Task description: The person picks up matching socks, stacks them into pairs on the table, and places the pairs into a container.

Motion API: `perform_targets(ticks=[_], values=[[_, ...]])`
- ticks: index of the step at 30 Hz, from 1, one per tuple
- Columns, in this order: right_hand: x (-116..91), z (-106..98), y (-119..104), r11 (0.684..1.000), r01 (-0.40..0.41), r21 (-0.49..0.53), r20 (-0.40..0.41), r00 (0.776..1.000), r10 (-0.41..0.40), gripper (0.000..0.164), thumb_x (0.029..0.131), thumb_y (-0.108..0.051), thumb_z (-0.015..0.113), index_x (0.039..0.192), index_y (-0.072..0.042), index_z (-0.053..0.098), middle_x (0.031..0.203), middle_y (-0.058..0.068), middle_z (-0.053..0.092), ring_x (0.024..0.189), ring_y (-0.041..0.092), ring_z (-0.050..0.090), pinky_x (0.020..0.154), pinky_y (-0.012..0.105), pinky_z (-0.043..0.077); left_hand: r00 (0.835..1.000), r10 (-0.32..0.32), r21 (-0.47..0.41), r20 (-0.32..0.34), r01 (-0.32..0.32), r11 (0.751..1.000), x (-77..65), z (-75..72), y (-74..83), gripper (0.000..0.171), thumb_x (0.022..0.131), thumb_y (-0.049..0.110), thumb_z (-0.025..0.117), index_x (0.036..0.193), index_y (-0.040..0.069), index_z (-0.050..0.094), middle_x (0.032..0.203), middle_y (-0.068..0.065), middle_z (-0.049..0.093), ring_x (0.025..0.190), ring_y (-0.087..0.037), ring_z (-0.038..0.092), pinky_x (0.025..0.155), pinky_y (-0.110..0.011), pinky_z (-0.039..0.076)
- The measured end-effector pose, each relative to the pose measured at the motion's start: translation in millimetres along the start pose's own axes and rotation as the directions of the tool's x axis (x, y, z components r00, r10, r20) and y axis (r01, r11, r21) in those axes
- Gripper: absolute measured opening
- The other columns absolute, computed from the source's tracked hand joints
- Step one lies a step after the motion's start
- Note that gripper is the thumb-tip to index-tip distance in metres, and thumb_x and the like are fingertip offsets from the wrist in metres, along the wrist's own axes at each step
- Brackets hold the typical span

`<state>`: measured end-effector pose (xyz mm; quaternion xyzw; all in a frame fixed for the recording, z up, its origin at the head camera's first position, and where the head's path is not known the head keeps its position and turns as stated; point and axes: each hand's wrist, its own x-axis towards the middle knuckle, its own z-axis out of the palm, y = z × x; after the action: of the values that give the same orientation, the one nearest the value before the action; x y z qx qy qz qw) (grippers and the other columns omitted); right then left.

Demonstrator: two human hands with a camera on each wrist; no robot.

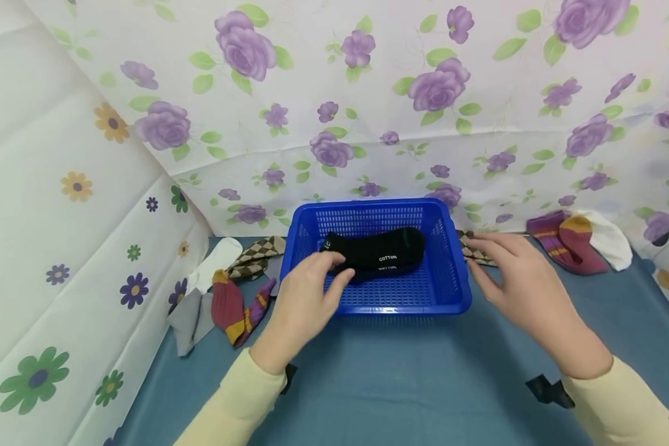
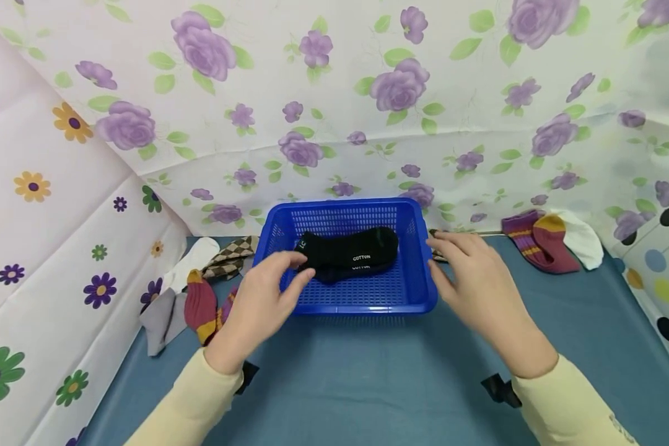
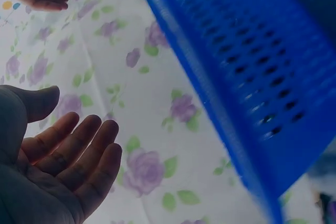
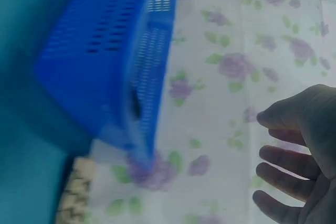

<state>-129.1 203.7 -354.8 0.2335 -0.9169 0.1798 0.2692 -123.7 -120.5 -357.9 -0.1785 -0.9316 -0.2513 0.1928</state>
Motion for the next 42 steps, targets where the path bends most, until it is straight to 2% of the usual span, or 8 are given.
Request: perform_targets(ticks=[5, 10, 17, 20, 24, 30, 35, 42], values=[[-35, 16, 5, 0.997, -0.071, 0.011, -0.009, 0.997, 0.071, 0.034, 0.075, -0.013, 0.073, 0.108, -0.008, 0.068, 0.11, 0.01, 0.066, 0.103, 0.028, 0.059, 0.085, 0.045, 0.046, 1.0, 0.001, 0.022, 0.031, -0.002, 1.0, -30.2, 15.9, 2.9, 0.025, 0.093, 0.039, 0.055, 0.106, 0.02, 0.064, 0.102, 0.005, 0.067, 0.094, -0.01, 0.063, 0.08, -0.031, 0.053], [-62, 34, 11, 0.99, -0.142, 0.005, -0.03, 0.989, 0.142, 0.033, 0.075, -0.015, 0.072, 0.107, -0.009, 0.068, 0.105, 0.01, 0.068, 0.099, 0.028, 0.06, 0.079, 0.047, 0.048, 0.992, 0.02, 0.001, 0.121, -0.02, 1.0, -55.7, 33.1, 12.3, 0.023, 0.093, 0.04, 0.056, 0.103, 0.021, 0.065, 0.1, 0.008, 0.067, 0.093, -0.009, 0.063, 0.08, -0.031, 0.052], [-79, 54, 21, 0.984, -0.178, 0.009, -0.013, 0.984, 0.178, 0.033, 0.074, -0.016, 0.073, 0.106, -0.01, 0.067, 0.1, 0.011, 0.068, 0.095, 0.028, 0.061, 0.074, 0.047, 0.05, 0.964, 0.027, 0.053, 0.266, -0.042, 0.998, -68.6, 53.7, 12.6, 0.016, 0.093, 0.036, 0.057, 0.097, 0.024, 0.066, 0.091, 0.01, 0.066, 0.082, -0.007, 0.061, 0.072, -0.03, 0.05], [-80, 59, 25, 0.985, -0.171, 0.004, 0.002, 0.985, 0.171, 0.033, 0.073, -0.015, 0.074, 0.105, -0.008, 0.067, 0.102, 0.012, 0.067, 0.096, 0.029, 0.06, 0.077, 0.048, 0.049, 0.948, 0.017, 0.079, 0.319, -0.045, 0.996, -71.4, 61.0, 7.5, 0.014, 0.092, 0.035, 0.058, 0.095, 0.023, 0.066, 0.087, 0.009, 0.066, 0.079, -0.008, 0.061, 0.07, -0.03, 0.05], [-70, 62, 38, 0.98, -0.198, 0.015, 0.031, 0.98, 0.197, 0.043, 0.073, -0.013, 0.075, 0.113, -0.004, 0.063, 0.12, 0.018, 0.061, 0.112, 0.037, 0.054, 0.089, 0.055, 0.043, 0.928, 0.006, 0.087, 0.373, -0.042, 0.995, -75.3, 68.8, 3.1, 0.015, 0.091, 0.034, 0.061, 0.096, 0.021, 0.067, 0.085, 0.008, 0.066, 0.078, -0.007, 0.062, 0.07, -0.031, 0.05], [-40, 84, 69, 0.955, -0.293, -0.035, 0.162, 0.942, 0.295, 0.061, 0.08, -0.022, 0.073, 0.132, -0.003, 0.048, 0.145, 0.023, 0.037, 0.133, 0.045, 0.032, 0.096, 0.068, 0.029, 0.908, 0.01, 0.078, 0.42, -0.047, 0.996, -76.3, 74.5, 2.0, 0.015, 0.09, 0.033, 0.062, 0.097, 0.021, 0.068, 0.085, 0.008, 0.067, 0.078, -0.007, 0.062, 0.072, -0.032, 0.051], [-17, 112, 93, 0.94, -0.325, -0.1, 0.36, 0.869, 0.339, 0.077, 0.085, -0.033, 0.067, 0.145, -0.004, 0.028, 0.15, 0.025, 0.025, 0.137, 0.047, 0.02, 0.106, 0.064, 0.018, 0.888, -0.007, 0.088, 0.461, -0.037, 0.995, -76.0, 76.9, 1.8, 0.021, 0.088, 0.036, 0.064, 0.101, 0.019, 0.067, 0.089, 0.006, 0.068, 0.081, -0.009, 0.063, 0.072, -0.033, 0.05], [1, 134, 118, 0.891, -0.402, -0.212, 0.571, 0.688, 0.447, 0.079, 0.091, -0.048, 0.051, 0.151, -0.014, 0.012, 0.155, 0.023, 0.011, 0.139, 0.05, 0.004, 0.099, 0.075, 0.008, 0.876, -0.004, 0.116, 0.482, -0.06, 0.991, -74.1, 79.2, 2.5, 0.028, 0.086, 0.04, 0.065, 0.104, 0.019, 0.065, 0.09, 0.007, 0.067, 0.083, -0.009, 0.063, 0.073, -0.033, 0.05]])
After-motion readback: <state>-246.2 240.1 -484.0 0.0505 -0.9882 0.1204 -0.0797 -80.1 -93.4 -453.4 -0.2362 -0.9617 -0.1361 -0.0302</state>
